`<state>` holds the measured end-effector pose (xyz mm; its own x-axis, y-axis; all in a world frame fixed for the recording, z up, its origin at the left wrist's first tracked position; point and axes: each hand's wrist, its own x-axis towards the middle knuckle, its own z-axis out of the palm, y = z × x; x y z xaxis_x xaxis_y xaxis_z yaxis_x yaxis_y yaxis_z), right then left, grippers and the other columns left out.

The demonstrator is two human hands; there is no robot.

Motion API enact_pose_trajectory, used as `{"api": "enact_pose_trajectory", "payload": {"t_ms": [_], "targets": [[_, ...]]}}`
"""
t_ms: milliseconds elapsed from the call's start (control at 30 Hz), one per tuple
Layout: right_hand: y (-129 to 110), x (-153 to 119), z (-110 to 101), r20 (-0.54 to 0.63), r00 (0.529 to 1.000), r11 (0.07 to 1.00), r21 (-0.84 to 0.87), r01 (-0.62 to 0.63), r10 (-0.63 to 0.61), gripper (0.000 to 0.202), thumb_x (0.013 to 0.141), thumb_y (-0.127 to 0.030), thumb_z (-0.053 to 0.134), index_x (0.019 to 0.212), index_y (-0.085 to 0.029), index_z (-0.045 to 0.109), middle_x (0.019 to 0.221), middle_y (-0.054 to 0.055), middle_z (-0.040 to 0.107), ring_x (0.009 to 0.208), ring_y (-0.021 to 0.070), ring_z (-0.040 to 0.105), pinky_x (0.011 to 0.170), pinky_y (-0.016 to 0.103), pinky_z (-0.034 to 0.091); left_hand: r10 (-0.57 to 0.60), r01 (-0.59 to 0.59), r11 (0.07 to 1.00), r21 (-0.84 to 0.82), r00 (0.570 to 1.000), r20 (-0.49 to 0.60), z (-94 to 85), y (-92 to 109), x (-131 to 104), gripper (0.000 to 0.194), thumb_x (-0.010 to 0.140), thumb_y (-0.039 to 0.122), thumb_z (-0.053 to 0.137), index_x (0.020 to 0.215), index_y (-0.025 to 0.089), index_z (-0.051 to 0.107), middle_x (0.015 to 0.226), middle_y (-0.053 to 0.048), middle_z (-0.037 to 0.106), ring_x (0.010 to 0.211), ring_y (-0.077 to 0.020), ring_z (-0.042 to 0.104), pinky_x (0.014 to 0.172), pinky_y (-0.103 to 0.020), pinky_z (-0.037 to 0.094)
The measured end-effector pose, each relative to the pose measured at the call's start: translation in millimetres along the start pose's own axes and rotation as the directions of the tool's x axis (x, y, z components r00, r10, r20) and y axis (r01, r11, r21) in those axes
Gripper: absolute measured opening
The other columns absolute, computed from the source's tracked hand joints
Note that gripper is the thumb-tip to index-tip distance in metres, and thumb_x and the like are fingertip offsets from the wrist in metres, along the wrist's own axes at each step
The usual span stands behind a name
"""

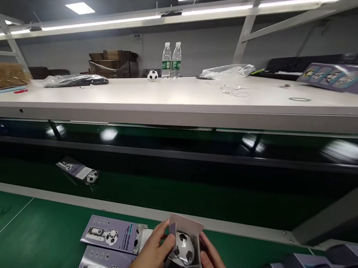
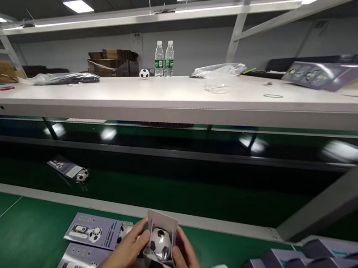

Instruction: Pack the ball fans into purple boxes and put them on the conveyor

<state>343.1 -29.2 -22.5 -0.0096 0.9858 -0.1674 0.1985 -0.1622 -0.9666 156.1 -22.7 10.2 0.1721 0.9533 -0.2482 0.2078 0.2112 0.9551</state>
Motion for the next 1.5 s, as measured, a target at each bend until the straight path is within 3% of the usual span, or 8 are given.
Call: {"api": "enact_pose_trajectory", "payload": {"t_ms": [200,400,600,733,833,1067,1267,1500], "targets": [[-8,16,11,-0.048,0.992,0.988,-0.103,0.114,-0.119,0.065,0.076,-0.054,0.054,0.133,-0.024,0.042,0.139,0.011,0.044,0.125,0.0289,0.044,0.099,0.041,0.043,0.217,-0.217,0.962,0.165,0.976,0.023,4.9,10,10,0.052,0.080,0.019,0.052,0.131,0.018,0.042,0.132,-0.008,0.050,0.122,-0.0224,0.046,0.105,-0.036,0.035],[-5,12,-8,0.080,0.926,0.903,-0.206,0.377,-0.368,0.033,0.085,-0.046,0.047,0.111,-0.031,0.061,0.132,0.005,0.051,0.126,0.0241,0.042,0.104,0.042,0.037,0.584,-0.561,0.743,0.365,0.810,0.056,-7.4,-9,11,0.026,0.090,0.027,0.045,0.110,0.019,0.060,0.121,-0.009,0.059,0.125,-0.0214,0.044,0.109,-0.037,0.033],[-3,10,-36,0.440,0.789,0.630,-0.480,0.611,-0.429,0.050,0.079,-0.046,0.061,0.128,-0.040,0.049,0.140,-0.003,0.044,0.134,0.0274,0.031,0.104,0.043,0.039,0.437,-0.541,0.661,0.520,0.841,0.319,-27.9,3,-8,0.059,0.078,0.047,0.066,0.128,0.020,0.050,0.137,-0.010,0.047,0.137,-0.0301,0.024,0.112,-0.046,0.028],[-14,8,-33,0.452,0.739,0.452,-0.592,0.667,-0.499,0.036,0.087,-0.043,0.050,0.123,-0.037,0.056,0.136,-0.001,0.049,0.129,0.0262,0.039,0.097,0.040,0.047,0.396,-0.512,0.603,0.612,0.858,0.328,-21.8,15,-8,0.039,0.082,0.021,0.063,0.120,0.015,0.054,0.131,-0.013,0.049,0.138,-0.0273,0.022,0.114,-0.045,0.023],[-20,6,-29,0.454,0.706,0.373,-0.622,0.688,-0.544,0.037,0.088,-0.042,0.048,0.124,-0.036,0.055,0.136,0.002,0.049,0.127,0.0268,0.041,0.093,0.039,0.050,0.344,-0.498,0.636,0.589,0.867,0.361,-21.0,23,-7,0.051,0.077,0.034,0.069,0.122,0.018,0.052,0.134,-0.014,0.045,0.137,-0.0295,0.024,0.110,-0.046,0.031],[-17,10,-29,0.478,0.671,0.331,-0.614,0.717,-0.567,0.034,0.091,-0.034,0.043,0.123,-0.038,0.055,0.135,0.001,0.050,0.128,0.0261,0.040,0.092,0.040,0.051,0.392,-0.500,0.620,0.605,0.865,0.312,-18.9,31,-9,0.033,0.081,0.026,0.065,0.113,0.020,0.060,0.126,-0.012,0.051,0.131,-0.0276,0.035,0.106,-0.041,0.036],[-18,12,-32,0.453,0.703,0.453,-0.545,0.705,-0.549,0.033,0.093,-0.032,0.038,0.120,-0.037,0.057,0.134,-0.002,0.051,0.129,0.0232,0.039,0.097,0.039,0.048,0.430,-0.461,0.645,0.609,0.878,0.208,-8.0,26,-10,0.024,0.085,0.028,0.059,0.108,0.023,0.064,0.120,-0.010,0.055,0.126,-0.0271,0.042,0.104,-0.042,0.038],[-10,17,-40,0.492,0.633,0.398,-0.504,0.767,-0.597,0.034,0.093,-0.029,0.044,0.124,-0.038,0.053,0.137,0.000,0.048,0.130,0.0234,0.037,0.096,0.039,0.049,0.486,-0.470,0.623,0.625,0.859,0.162,0.9,13,-16,0.027,0.088,0.025,0.053,0.114,0.023,0.061,0.125,-0.009,0.054,0.130,-0.0275,0.038,0.106,-0.043,0.038]]}}
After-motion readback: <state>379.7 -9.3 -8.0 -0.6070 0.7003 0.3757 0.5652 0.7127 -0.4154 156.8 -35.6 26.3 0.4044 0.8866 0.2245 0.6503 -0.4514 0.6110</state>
